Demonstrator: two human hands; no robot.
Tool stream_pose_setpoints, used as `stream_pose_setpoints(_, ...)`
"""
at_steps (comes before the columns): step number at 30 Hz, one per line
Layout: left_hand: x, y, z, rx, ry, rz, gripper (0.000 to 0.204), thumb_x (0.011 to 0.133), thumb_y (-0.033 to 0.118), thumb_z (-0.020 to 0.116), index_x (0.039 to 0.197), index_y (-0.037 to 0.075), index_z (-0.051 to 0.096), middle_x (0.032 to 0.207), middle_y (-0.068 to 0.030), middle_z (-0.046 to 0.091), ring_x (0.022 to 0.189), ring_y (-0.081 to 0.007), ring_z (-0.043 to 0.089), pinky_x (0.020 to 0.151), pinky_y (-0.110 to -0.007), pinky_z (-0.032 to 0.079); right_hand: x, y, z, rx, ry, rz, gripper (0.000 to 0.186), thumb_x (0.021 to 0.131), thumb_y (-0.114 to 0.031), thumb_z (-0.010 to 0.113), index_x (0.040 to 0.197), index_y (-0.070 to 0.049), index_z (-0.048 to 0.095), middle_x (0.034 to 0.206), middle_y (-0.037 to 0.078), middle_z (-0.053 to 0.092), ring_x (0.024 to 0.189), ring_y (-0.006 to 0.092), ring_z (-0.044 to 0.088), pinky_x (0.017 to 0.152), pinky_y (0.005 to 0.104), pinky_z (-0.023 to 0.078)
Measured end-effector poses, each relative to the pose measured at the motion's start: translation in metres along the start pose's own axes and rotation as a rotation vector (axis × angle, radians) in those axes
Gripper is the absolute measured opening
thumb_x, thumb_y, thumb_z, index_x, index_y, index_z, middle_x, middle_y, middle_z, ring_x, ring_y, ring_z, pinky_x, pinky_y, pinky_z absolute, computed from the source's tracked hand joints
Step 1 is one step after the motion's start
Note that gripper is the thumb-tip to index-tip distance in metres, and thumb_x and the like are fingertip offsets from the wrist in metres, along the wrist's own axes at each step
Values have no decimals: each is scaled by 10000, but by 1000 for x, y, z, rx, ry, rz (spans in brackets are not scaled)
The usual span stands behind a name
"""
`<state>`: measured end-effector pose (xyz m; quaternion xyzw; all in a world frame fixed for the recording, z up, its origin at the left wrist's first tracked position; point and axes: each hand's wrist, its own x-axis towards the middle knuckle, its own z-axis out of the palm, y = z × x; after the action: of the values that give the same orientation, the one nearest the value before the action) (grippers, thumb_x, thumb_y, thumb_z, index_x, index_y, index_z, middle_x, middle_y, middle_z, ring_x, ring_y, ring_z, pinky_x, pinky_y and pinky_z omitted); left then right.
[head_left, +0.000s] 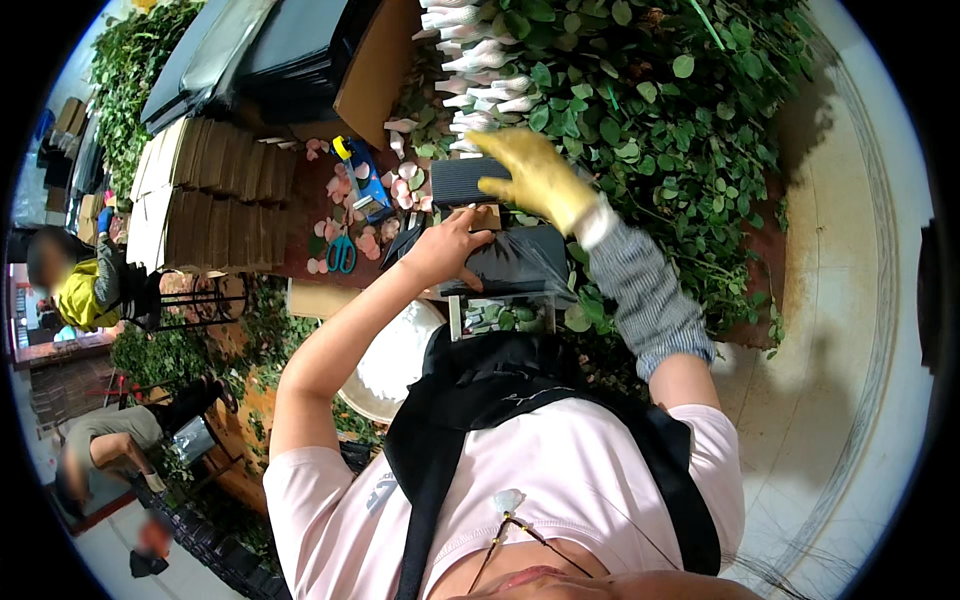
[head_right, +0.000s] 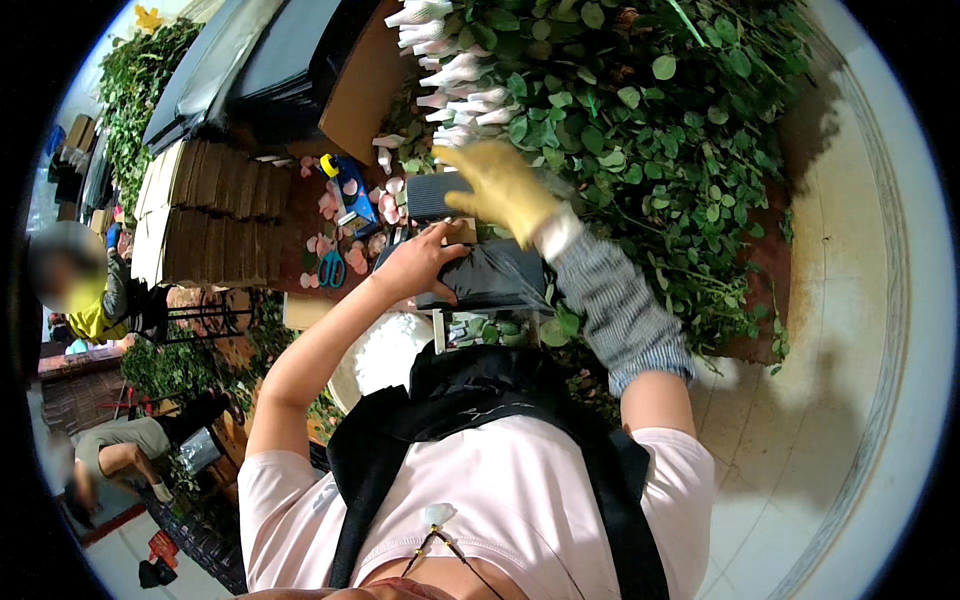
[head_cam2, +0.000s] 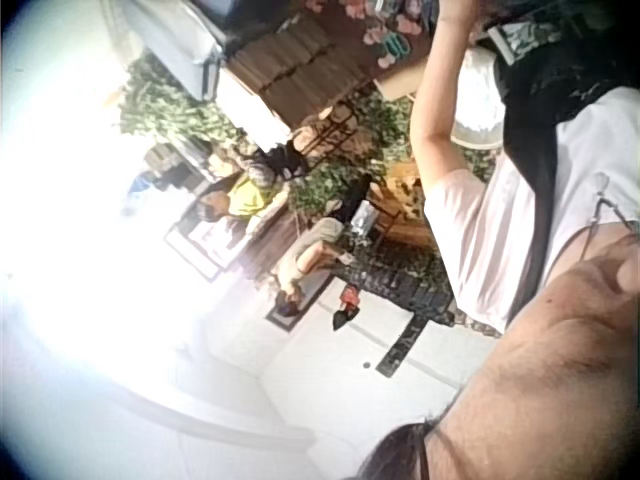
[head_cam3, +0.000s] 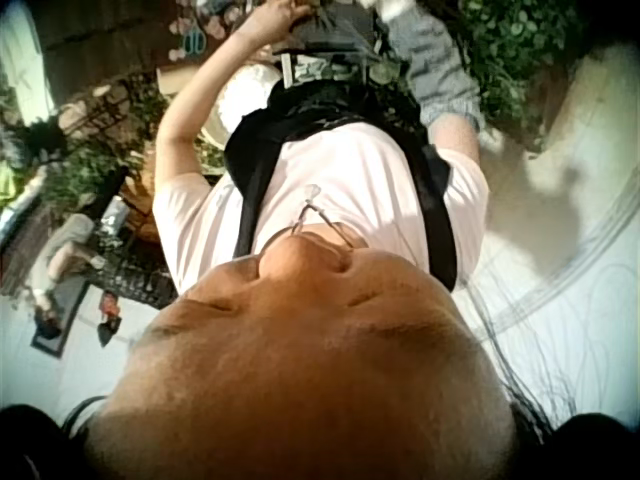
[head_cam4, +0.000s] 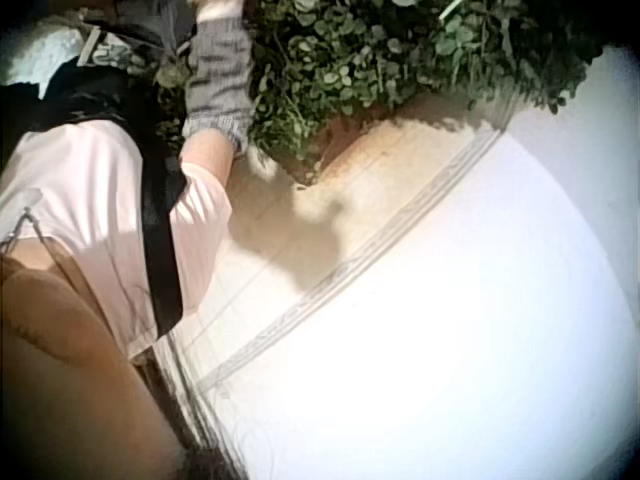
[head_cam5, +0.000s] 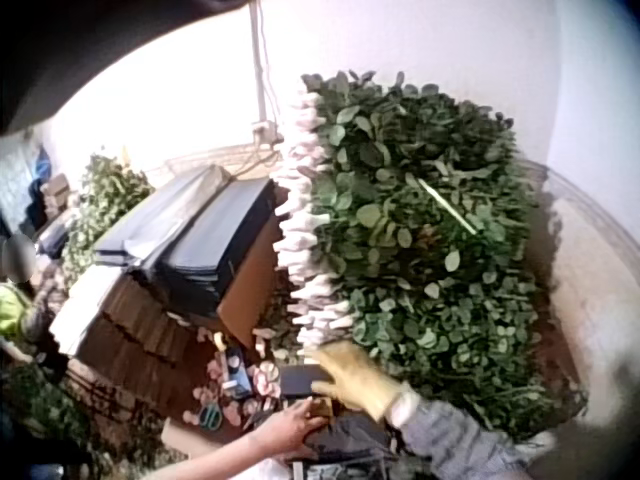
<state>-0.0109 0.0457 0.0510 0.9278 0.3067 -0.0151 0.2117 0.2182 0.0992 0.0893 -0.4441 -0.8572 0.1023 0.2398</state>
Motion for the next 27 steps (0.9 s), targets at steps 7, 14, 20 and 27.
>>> stream_pose_setpoints(7,-10,-18,28,-165,174,24,800,625,373,926,1306,74,633,1542,-177,411,1348,-394,475,1116,-449,429,-35,-11,17,-487,-416,-177,129,871,-227,638,870,-126,718,741,61,715,705,271,712,659,436,544)
stream_pose_setpoints(14,-35,27,64,-252,779,-458,1356,530,320,992,1569,1,182,1591,-264,236,1439,-483,309,1176,-504,334,-95,-103,58,-1161,-386,35,403,928,-198,577,1265,14,643,836,42,726,767,179,691,642,335,441)
stream_pose_setpoints(20,-40,20,52,56,508,-278,651,746,424,821,1275,88,647,1441,-72,572,1390,-259,474,1228,-533,224,-118,-26,-3,34,-72,192,568,840,-247,799,1351,-85,612,984,186,711,899,279,698,789,400,568)
stream_pose_setpoints(27,-46,42,74,43,672,-406,534,788,374,795,1208,65,681,1384,-84,611,1310,-233,547,1201,-512,280,-72,-59,-42,327,-243,408,566,958,-237,709,1469,-89,516,1008,104,704,855,191,686,791,328,570)
